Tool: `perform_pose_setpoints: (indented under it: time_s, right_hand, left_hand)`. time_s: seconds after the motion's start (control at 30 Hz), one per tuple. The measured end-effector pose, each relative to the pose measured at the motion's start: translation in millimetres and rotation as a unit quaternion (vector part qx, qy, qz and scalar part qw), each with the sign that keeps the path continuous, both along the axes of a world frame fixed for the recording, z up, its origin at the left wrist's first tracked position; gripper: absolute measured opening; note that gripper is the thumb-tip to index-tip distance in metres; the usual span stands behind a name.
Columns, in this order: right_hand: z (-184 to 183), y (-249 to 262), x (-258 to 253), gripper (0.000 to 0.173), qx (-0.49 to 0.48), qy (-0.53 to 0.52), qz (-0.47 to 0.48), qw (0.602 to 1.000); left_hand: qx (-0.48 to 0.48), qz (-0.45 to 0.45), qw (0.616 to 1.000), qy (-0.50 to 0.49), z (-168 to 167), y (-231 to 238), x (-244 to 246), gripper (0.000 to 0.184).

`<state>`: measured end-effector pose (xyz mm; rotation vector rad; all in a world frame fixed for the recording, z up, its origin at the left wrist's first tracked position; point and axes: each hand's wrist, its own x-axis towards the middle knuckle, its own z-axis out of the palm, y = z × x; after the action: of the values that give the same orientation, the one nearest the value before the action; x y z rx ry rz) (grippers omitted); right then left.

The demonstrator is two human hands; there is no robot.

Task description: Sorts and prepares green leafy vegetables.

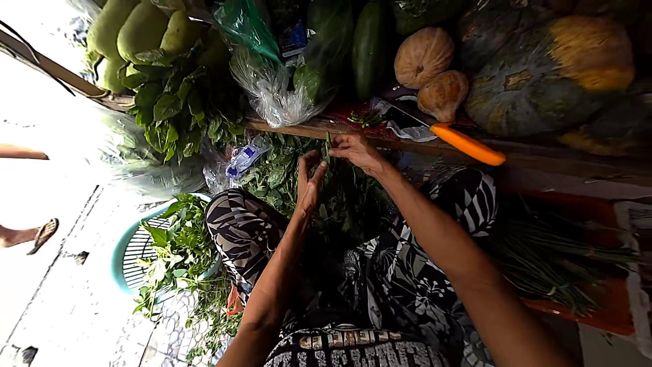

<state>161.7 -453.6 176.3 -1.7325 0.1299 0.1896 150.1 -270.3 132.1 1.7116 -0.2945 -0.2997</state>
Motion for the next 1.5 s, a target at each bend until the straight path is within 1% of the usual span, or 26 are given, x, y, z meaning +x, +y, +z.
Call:
perform_pose_setpoints:
  time_s: [0.03, 0.1, 0.13, 0.23, 0.33, 0.4, 0.5, 0.57, 0.63, 0.73, 0.77, 0.8, 0.83, 0.87, 0.9, 0.97, 1.0, 1.03, 1.07, 1.1, 1.13, 1.17, 1.27, 1.37, 1.43, 1.5]
  right_hand:
    - [1, -3, 0, 0.03, 0.001, -0.001, -0.002, 1.0]
    - [5, -7, 0, 0.025, -0.022, -0.004, 0.013, 1.0]
    - [9, -9, -1, 0.022, -0.034, -0.007, 0.021, 0.999]
    - [15, -16, -2, 0.02, -0.05, -0.011, 0.039, 0.998]
    - [20, -18, -2, 0.02, -0.038, -0.013, 0.05, 0.998]
    - [21, -18, -3, 0.018, -0.024, -0.022, 0.044, 0.998]
    - [29, -19, -4, 0.018, -0.048, -0.016, 0.065, 0.997]
    - [27, -20, -4, 0.018, -0.067, -0.014, 0.082, 0.994]
    - [24, -20, -4, 0.017, -0.073, -0.014, 0.1, 0.992]
    - [24, -22, -5, 0.02, -0.029, -0.009, 0.093, 0.995]
    - [22, -24, -4, 0.02, -0.002, -0.014, 0.075, 0.997]
    - [19, -25, -3, 0.02, 0.027, -0.022, 0.049, 0.998]
    - [16, -25, -1, 0.019, 0.055, -0.033, 0.021, 0.998]
    - [14, -23, -1, 0.018, 0.079, -0.039, -0.01, 0.996]
    - [12, -21, 0, 0.016, 0.098, -0.042, -0.04, 0.994]
    - [9, -17, 3, 0.015, 0.127, -0.043, -0.094, 0.987]
    - [8, -17, 5, 0.015, 0.133, -0.036, -0.112, 0.984]
    - [8, -16, 6, 0.015, 0.13, -0.033, -0.122, 0.983]
    - [8, -18, 6, 0.019, 0.115, -0.034, -0.114, 0.986]
    - [8, -20, 4, 0.027, 0.085, -0.039, -0.092, 0.991]
    - [10, -22, 3, 0.036, 0.047, -0.039, -0.063, 0.996]
    - [12, -24, 3, 0.039, 0.013, -0.035, -0.036, 0.999]
    - [21, -26, 2, 0.034, -0.06, -0.019, 0.006, 0.998]
    - [18, -25, 2, 0.035, -0.048, -0.032, -0.008, 0.998]
    - [15, -24, 3, 0.027, -0.038, -0.039, -0.025, 0.998]
    - [16, -26, 4, 0.021, -0.047, -0.034, -0.019, 0.998]
  left_hand:
    - [-0.006, -0.001, 1.0, -0.023, 4, -2, 6, 0.053]
    - [-0.028, -0.031, 0.995, -0.088, 9, -10, 27, 0.039]
    - [-0.008, -0.057, 0.991, -0.12, 13, -11, 36, 0.035]
    - [0.119, -0.108, 0.961, -0.227, 33, -10, 51, 0.03]
    - [0.243, -0.122, 0.908, -0.318, 50, -12, 56, 0.023]
    - [0.27, -0.142, 0.894, -0.328, 56, -13, 55, 0.026]
    - [0.313, -0.153, 0.873, -0.341, 62, -15, 52, 0.022]
    - [0.357, -0.167, 0.86, -0.323, 69, -15, 53, 0.023]
    - [0.378, -0.169, 0.851, -0.324, 71, -14, 57, 0.026]
    - [0.412, -0.153, 0.831, -0.341, 66, -6, 66, 0.042]
    - [0.433, -0.155, 0.826, -0.325, 66, -5, 68, 0.044]
    - [0.446, -0.169, 0.831, -0.288, 67, -4, 69, 0.041]
    - [0.437, -0.189, 0.844, -0.247, 67, -4, 69, 0.047]
    - [0.399, -0.201, 0.87, -0.206, 66, -5, 67, 0.055]
    - [0.339, -0.204, 0.903, -0.168, 63, -8, 63, 0.056]
    - [0.195, -0.195, 0.957, -0.092, 49, -16, 53, 0.05]
    - [0.146, -0.178, 0.971, -0.064, 42, -19, 50, 0.048]
    - [0.119, -0.151, 0.98, -0.049, 36, -22, 48, 0.042]
    - [0.102, -0.126, 0.986, -0.044, 30, -24, 47, 0.036]
    - [0.086, -0.108, 0.989, -0.043, 26, -26, 47, 0.031]
    - [0.074, -0.099, 0.991, -0.042, 25, -26, 46, 0.027]
    - [0.065, -0.097, 0.992, -0.042, 25, -25, 46, 0.024]
    - [0.049, -0.11, 0.992, -0.024, 25, -22, 45, 0.023]
    - [0.022, -0.089, 0.995, -0.029, 26, -26, 45, 0.023]
    - [0.011, -0.09, 0.995, -0.033, 28, -27, 50, 0.028]
    - [0.026, -0.107, 0.992, -0.055, 30, -24, 59, 0.022]
